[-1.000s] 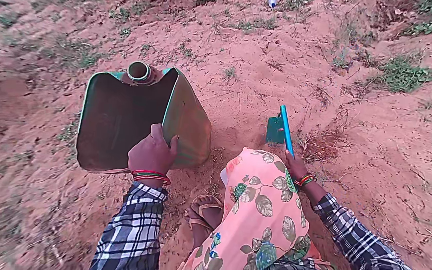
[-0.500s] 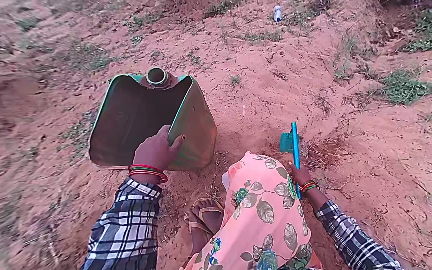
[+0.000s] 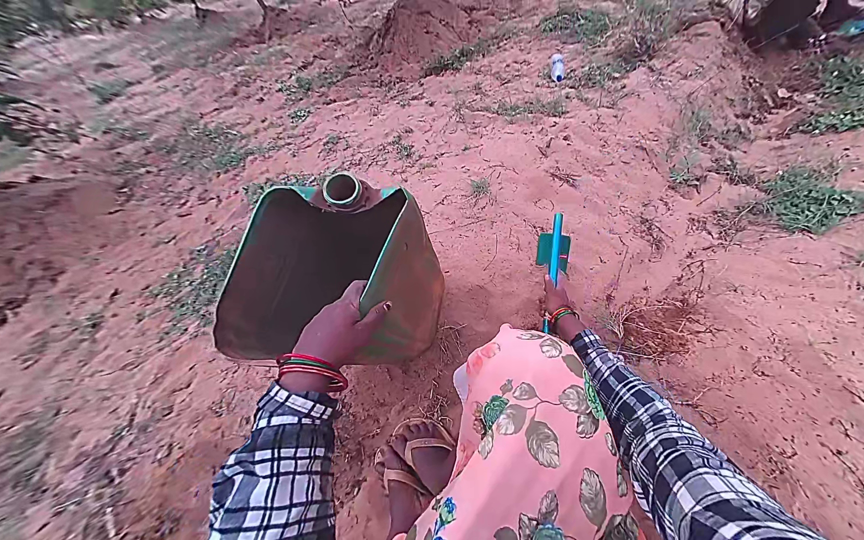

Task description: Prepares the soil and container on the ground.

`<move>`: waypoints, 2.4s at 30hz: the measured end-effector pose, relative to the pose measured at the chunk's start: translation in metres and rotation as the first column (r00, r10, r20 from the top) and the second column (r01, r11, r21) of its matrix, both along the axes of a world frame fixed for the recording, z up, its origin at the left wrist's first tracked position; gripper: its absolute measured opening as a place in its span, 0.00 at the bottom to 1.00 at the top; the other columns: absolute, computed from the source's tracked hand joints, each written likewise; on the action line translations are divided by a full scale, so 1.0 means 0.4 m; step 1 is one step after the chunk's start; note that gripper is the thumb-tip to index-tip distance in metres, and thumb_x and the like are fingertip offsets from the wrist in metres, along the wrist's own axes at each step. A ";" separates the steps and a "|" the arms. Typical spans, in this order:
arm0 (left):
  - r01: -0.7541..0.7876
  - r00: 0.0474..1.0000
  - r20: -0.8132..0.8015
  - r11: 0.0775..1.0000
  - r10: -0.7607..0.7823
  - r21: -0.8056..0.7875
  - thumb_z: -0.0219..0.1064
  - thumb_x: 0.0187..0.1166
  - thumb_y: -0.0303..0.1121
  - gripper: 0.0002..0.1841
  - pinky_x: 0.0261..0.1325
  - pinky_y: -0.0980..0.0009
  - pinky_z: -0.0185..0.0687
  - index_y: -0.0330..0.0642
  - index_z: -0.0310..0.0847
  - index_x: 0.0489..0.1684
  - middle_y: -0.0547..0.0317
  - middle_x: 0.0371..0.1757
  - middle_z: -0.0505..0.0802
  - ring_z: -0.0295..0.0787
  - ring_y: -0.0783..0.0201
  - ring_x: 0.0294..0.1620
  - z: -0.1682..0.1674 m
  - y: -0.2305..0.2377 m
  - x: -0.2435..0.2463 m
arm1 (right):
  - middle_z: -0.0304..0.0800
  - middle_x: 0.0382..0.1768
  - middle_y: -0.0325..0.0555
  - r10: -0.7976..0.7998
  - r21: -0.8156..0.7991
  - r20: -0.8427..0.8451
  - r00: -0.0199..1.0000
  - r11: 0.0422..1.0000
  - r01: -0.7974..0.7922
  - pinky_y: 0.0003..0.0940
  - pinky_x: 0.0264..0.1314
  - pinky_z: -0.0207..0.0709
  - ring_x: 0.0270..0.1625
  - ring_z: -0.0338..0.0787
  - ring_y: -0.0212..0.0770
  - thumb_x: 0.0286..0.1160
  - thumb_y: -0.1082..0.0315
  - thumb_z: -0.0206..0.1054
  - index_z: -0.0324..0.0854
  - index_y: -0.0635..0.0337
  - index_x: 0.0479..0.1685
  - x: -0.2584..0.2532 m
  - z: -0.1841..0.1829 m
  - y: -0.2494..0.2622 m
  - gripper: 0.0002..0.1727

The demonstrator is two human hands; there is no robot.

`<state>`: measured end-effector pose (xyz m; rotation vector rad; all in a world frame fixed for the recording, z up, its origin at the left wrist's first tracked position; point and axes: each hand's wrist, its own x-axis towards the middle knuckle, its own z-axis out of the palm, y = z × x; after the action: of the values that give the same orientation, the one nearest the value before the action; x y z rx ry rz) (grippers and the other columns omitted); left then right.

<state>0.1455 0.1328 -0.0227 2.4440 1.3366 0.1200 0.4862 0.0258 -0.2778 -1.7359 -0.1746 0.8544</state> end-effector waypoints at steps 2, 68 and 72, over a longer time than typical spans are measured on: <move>0.004 1.000 -0.015 1.000 -0.004 0.005 0.62 0.89 0.49 0.25 0.59 0.24 0.75 0.46 0.71 0.78 0.33 0.51 0.92 0.90 0.31 0.56 -0.005 -0.004 -0.005 | 0.80 0.40 0.52 0.157 -0.134 -0.072 0.985 0.977 -0.166 0.39 0.41 0.79 0.33 0.81 0.43 0.97 0.43 0.38 0.69 0.67 0.74 -0.045 0.022 -0.037 0.34; -0.127 0.941 0.319 0.761 -0.110 0.636 0.58 0.75 0.53 0.37 0.86 0.30 0.44 0.38 0.69 0.83 0.34 0.84 0.75 0.63 0.34 0.88 -0.170 -0.102 -0.061 | 0.86 0.48 0.62 0.425 -0.379 -0.053 0.904 0.829 -0.411 0.52 0.50 0.82 0.40 0.88 0.53 0.86 0.53 0.66 0.71 0.65 0.75 -0.099 -0.010 -0.592 0.29; -0.096 0.921 0.352 0.781 -0.165 0.618 0.58 0.76 0.50 0.33 0.85 0.32 0.46 0.37 0.74 0.78 0.32 0.81 0.76 0.64 0.32 0.87 -0.150 -0.161 -0.012 | 0.86 0.51 0.65 0.418 -0.428 -0.042 0.907 0.813 -0.395 0.56 0.57 0.79 0.48 0.88 0.56 0.86 0.52 0.66 0.75 0.68 0.71 -0.074 -0.053 -0.568 0.28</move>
<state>0.1406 0.0685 -0.0828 2.7361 1.1867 1.1599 0.4568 -0.2014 -0.2990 -2.1797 -0.4360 1.2299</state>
